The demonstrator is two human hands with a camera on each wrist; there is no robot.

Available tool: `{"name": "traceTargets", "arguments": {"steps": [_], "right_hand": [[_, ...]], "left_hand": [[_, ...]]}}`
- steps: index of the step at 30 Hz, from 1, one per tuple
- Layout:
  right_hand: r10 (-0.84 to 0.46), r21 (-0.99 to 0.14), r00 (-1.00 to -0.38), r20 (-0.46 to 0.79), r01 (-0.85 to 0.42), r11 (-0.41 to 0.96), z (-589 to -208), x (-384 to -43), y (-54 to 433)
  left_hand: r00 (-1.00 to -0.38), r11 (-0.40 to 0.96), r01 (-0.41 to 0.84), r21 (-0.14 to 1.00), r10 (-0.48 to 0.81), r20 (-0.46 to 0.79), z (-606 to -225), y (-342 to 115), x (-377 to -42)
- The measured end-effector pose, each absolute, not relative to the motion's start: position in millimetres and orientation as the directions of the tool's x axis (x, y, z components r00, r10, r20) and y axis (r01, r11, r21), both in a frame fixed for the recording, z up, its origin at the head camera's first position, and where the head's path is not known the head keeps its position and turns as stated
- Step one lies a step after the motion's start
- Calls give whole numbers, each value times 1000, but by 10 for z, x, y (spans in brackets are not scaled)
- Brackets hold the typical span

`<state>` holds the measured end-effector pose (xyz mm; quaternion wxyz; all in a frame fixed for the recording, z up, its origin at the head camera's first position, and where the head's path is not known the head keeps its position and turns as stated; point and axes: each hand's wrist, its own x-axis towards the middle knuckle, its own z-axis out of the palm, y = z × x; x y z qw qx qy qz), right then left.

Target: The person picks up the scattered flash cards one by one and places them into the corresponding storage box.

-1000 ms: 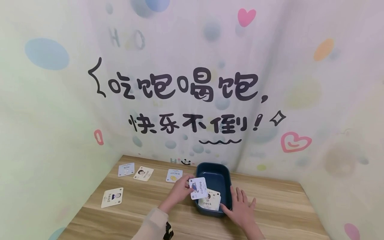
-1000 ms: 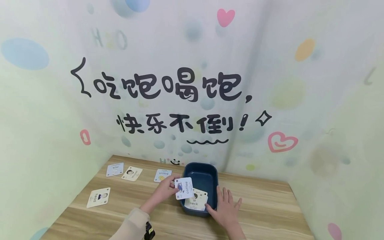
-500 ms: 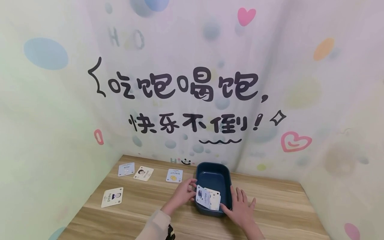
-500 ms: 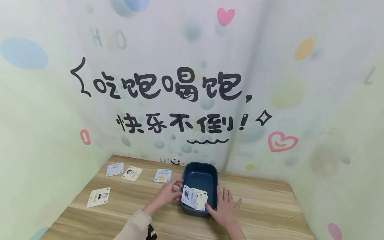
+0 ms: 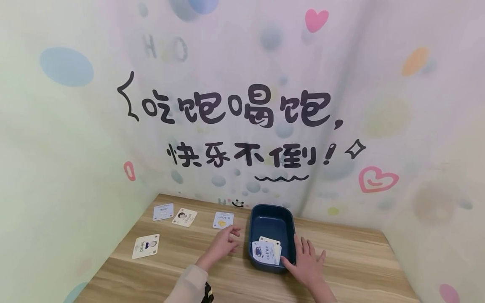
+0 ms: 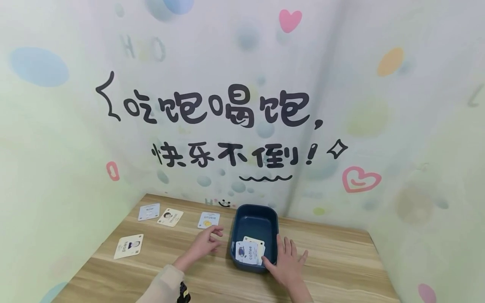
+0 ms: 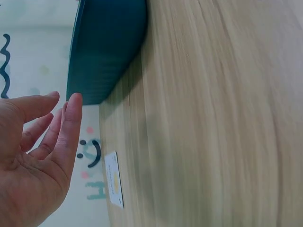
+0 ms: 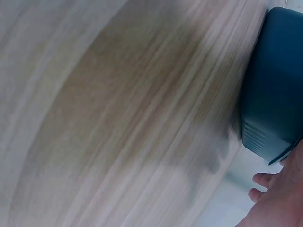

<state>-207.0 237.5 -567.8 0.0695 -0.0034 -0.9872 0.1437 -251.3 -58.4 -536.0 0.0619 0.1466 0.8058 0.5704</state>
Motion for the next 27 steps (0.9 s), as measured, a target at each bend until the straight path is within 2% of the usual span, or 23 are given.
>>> {"name": "traceTargets", "arguments": {"steps": [6, 19, 27], "right_hand": [[21, -291, -987, 162, -27, 956, -5698, -2066, 2396], [29, -290, -993, 118, -7, 957, -5682, -2073, 2384], [32, -293, -992, 119, -5, 956, -5676, -2068, 2387]], "left_hand": [[-956, 331, 157, 930, 286, 60, -5393, -754, -2525], [-982, 340, 104, 935, 183, 42, -5449, -1147, -2552], [-996, 379, 57, 924, 80, 29, -5446, -1432, -2561]]}}
